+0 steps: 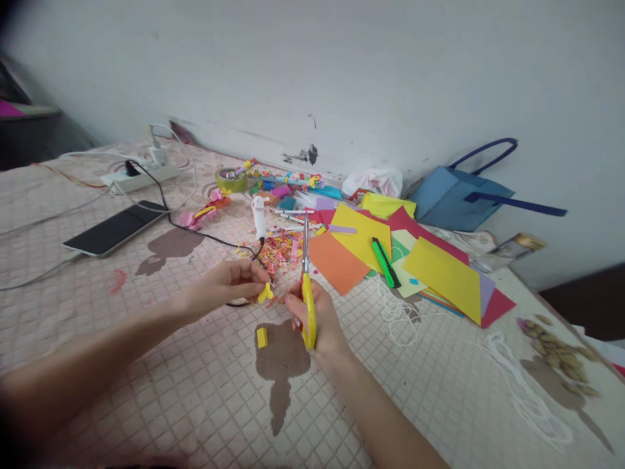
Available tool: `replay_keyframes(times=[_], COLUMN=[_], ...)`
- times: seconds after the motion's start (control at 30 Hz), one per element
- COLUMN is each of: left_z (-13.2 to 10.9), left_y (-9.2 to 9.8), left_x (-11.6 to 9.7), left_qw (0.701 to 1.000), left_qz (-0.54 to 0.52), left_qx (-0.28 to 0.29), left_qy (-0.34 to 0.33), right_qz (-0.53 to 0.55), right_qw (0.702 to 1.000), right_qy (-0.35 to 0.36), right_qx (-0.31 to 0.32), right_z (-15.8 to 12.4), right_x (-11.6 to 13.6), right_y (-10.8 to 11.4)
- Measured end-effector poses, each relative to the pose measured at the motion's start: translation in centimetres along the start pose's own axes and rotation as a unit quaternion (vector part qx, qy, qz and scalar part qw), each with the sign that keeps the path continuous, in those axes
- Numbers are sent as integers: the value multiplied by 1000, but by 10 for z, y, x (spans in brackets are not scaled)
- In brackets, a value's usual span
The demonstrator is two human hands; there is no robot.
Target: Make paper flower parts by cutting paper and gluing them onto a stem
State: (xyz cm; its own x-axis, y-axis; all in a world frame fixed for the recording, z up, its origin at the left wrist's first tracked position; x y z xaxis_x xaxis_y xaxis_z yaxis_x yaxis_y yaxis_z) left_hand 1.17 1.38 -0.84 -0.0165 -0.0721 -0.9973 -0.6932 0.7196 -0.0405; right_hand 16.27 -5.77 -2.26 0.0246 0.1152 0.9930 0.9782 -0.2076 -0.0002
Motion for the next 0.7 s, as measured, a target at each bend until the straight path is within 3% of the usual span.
replay_keyframes(times=[0.07, 0.13, 0.23, 0.3, 0.37, 0.53, 0.7], left_z=[2, 6, 13, 20, 29, 44, 36], left_y=[8, 27, 69, 94, 110, 125, 131], left_x=[-4, -9, -16, -14, -8, 2, -8], left_qw=[999, 988, 926, 887, 868, 851, 823], left_qz=[44, 127, 295, 378, 420, 446, 463], left_qx=[-15, -66, -204, -230, -232, -242, -293], left_qy=[-20, -60, -122, -134, -129, -133, -149], right_qz=[3, 6, 9, 6, -2, -14, -6], right_qw=[1000, 1000, 1000, 1000, 1000, 1000, 1000], right_qy=[-5, -6, -2, -1, 2, 4, 7], right_qx=[-4, -6, -1, 2, 4, 8, 1], right_z=[0, 1, 1, 1, 1, 4, 5], right_x=[-1, -3, -4, -4, -5, -10, -10], right_y=[1, 3, 6, 7, 8, 9, 12])
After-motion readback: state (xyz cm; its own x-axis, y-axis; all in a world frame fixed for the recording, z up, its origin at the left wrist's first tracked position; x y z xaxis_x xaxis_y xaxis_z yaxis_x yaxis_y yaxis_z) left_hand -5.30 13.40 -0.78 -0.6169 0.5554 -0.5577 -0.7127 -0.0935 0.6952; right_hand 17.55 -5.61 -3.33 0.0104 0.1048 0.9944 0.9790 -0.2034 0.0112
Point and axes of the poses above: each hand's wrist, its own z-axis towards the middle knuckle, its own y-axis out of the back of the hand, x = y × z, the point moved 3 cm from there along z, towards the middle knuckle, and after that the axes turned 1 degree about y, right-handed, at the moved point
